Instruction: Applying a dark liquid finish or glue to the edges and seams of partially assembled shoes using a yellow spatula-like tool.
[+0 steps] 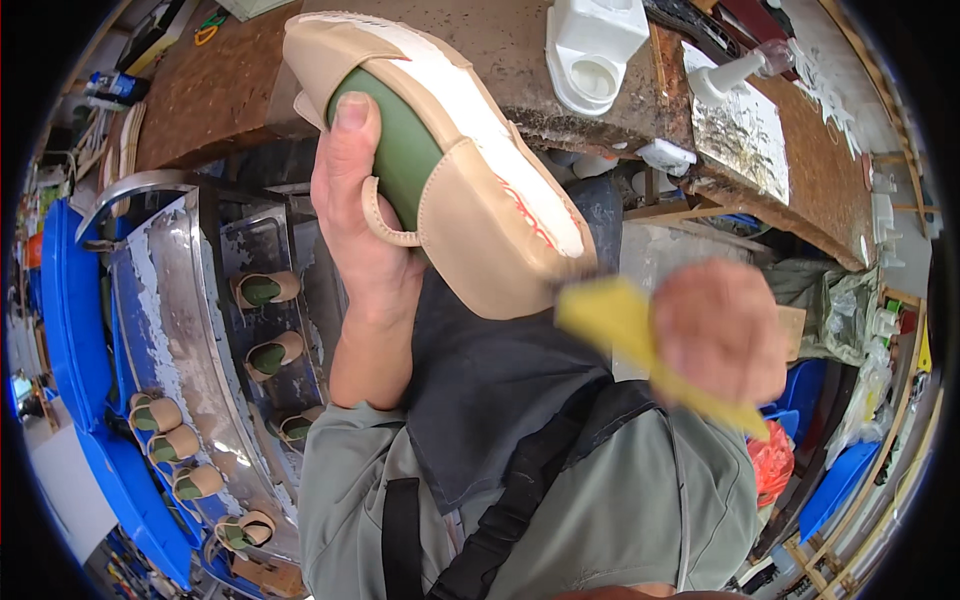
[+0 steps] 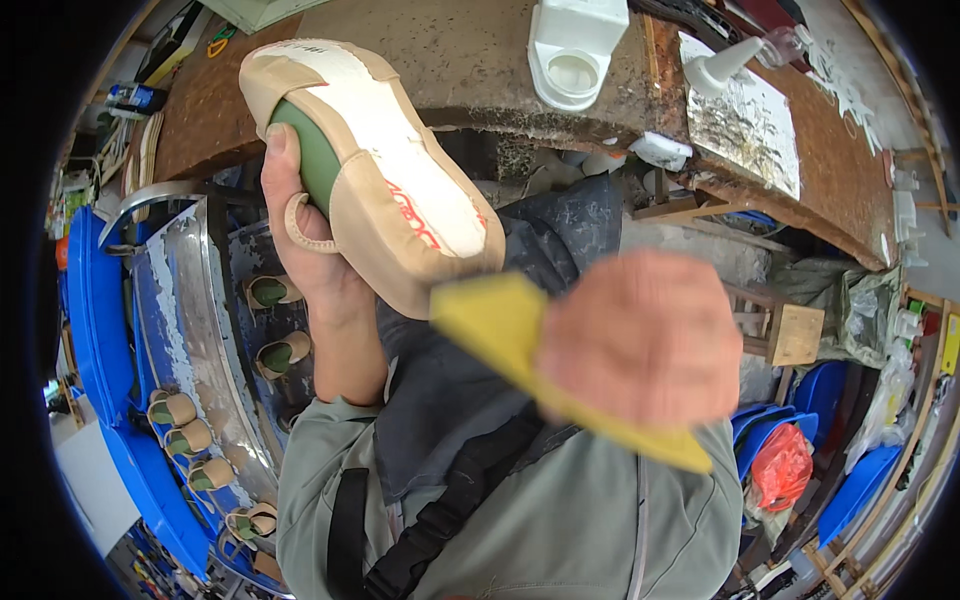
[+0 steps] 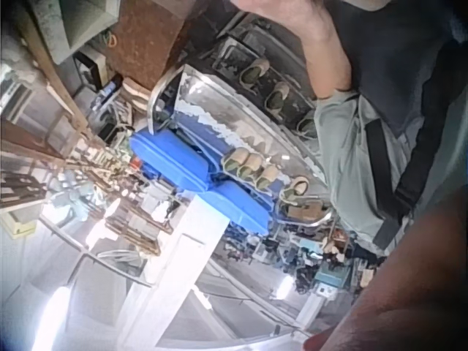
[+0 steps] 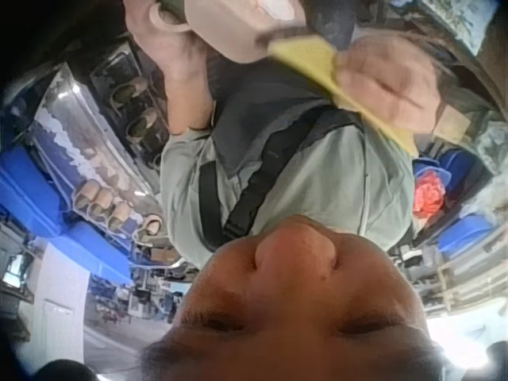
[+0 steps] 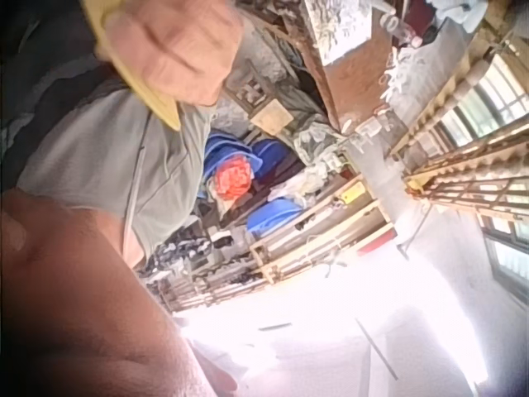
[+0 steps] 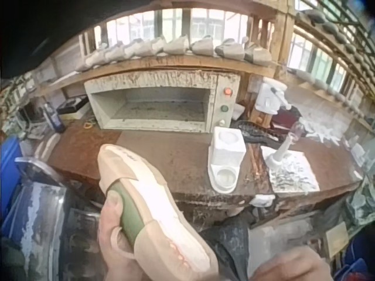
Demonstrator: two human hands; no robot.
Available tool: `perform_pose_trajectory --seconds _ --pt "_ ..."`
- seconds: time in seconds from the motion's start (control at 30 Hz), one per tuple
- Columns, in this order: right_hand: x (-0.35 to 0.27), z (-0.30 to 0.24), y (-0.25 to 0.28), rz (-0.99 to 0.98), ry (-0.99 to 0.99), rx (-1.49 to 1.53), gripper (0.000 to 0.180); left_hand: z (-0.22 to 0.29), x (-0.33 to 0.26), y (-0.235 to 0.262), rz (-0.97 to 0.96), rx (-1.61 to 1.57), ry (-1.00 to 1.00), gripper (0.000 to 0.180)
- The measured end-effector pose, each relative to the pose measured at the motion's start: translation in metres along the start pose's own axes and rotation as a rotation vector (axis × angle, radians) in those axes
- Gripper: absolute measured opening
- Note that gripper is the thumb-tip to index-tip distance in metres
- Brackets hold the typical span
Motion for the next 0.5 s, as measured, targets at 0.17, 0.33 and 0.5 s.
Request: perform_pose_trajectory --seconds 0.17,0.33,0.5 --pt "-0.005 0.018 0.006 0.085 0.005 -0.047 0.017 0.019 -0.002 0.014 0.094 0.18 -0.14 0.044" --pt "-0.001 -0.001 -0.012 -0.067 0.071 0.19 0.023 0.043 -0.008 0.027 0.169 0.418 -0.353 0.042" --pt "-0.036 0.006 0.011 0.163 -0.009 -0.001 0.022 0.061 -0.012 0.016 0.148 0.405 -0.365 0.042"
Point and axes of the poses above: each hand's wrist, its own x-axis towards the middle knuckle, its own y-axis out of the back of the hand, z = x × y, the point moved 10 cm from there along x, towards the middle knuckle, and after that the axes turned 14 degrees about x, right-handed, at the moved point
